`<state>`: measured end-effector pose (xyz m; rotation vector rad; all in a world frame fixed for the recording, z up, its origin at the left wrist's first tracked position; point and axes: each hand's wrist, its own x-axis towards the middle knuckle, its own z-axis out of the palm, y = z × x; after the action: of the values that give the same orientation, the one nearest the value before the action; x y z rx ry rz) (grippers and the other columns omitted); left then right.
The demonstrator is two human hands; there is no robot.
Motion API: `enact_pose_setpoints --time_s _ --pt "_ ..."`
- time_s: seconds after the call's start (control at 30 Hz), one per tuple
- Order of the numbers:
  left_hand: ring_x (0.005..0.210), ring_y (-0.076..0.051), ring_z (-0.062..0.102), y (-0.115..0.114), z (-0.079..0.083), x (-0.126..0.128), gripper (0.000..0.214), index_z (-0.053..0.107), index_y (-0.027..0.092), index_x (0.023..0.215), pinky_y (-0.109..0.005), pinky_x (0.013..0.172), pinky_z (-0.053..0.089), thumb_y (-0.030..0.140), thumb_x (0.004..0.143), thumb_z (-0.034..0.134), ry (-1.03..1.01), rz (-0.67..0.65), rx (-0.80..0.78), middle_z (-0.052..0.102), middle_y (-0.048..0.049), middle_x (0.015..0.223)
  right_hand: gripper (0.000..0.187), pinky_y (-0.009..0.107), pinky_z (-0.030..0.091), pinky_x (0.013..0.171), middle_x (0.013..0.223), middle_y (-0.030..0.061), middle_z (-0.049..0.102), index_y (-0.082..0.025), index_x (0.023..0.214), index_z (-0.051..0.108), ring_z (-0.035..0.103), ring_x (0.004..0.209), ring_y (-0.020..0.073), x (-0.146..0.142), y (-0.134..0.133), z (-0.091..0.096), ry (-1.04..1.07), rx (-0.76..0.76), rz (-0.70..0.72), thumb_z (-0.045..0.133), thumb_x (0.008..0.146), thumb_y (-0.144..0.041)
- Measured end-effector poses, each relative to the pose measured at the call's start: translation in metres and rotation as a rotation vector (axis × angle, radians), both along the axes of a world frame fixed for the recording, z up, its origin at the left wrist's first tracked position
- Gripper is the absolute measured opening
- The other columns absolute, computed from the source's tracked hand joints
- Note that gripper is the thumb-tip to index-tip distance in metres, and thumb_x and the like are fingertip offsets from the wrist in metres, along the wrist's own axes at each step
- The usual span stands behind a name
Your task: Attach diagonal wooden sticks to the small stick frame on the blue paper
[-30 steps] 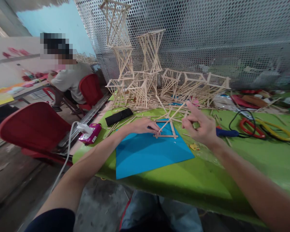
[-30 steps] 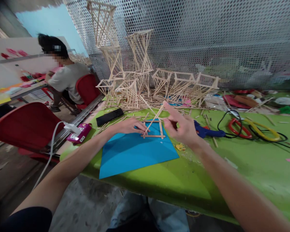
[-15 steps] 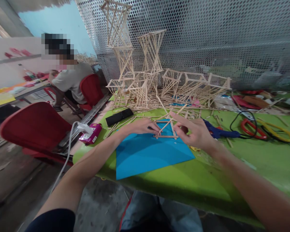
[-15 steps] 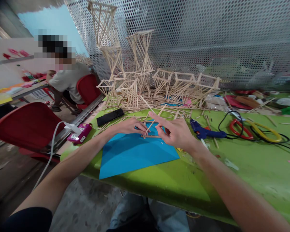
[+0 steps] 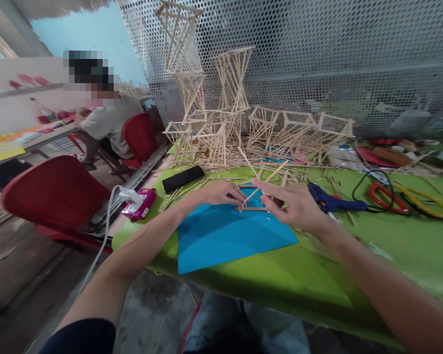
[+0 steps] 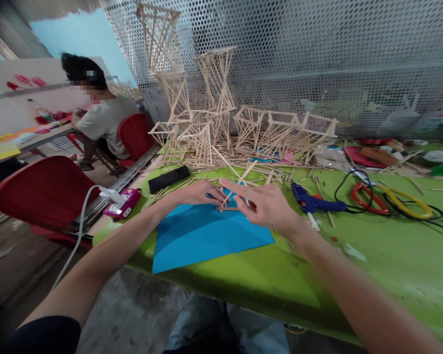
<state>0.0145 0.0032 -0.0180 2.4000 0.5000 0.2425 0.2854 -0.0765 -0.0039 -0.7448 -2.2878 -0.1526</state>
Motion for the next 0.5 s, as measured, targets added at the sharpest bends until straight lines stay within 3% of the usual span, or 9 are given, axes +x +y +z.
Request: enact_pose_setpoints --time_s 0.17,0.5 --pt "0.102 -0.015 0.075 -0.0018 0.0021 0.0002 0.023 0.084 0.026 0.106 -0.018 0.088 0.048 0.037 0.102 0.064 0.014 0.028 0.028 0.081 -0.0016 0.116 0.049 0.026 0.035 0.054 0.072 -0.0044 0.076 -0.03 0.152 0.059 0.057 0.051 0.0088 -0.003 -0.0025 0.0021 -0.032 -0.014 -0.004 0.058 0.103 -0.026" --pt "0.096 -0.015 0.075 -0.0062 0.0049 0.0014 0.021 0.084 0.024 0.102 -0.02 0.088 0.05 0.029 0.099 0.065 -0.012 0.019 0.011 0.082 -0.0022 0.109 0.055 0.025 0.034 0.052 0.065 -0.007 0.072 -0.032 0.157 0.053 0.057 0.049 0.0094 -0.0075 -0.0025 0.001 -0.05 0.005 0.011 0.058 0.102 -0.026"
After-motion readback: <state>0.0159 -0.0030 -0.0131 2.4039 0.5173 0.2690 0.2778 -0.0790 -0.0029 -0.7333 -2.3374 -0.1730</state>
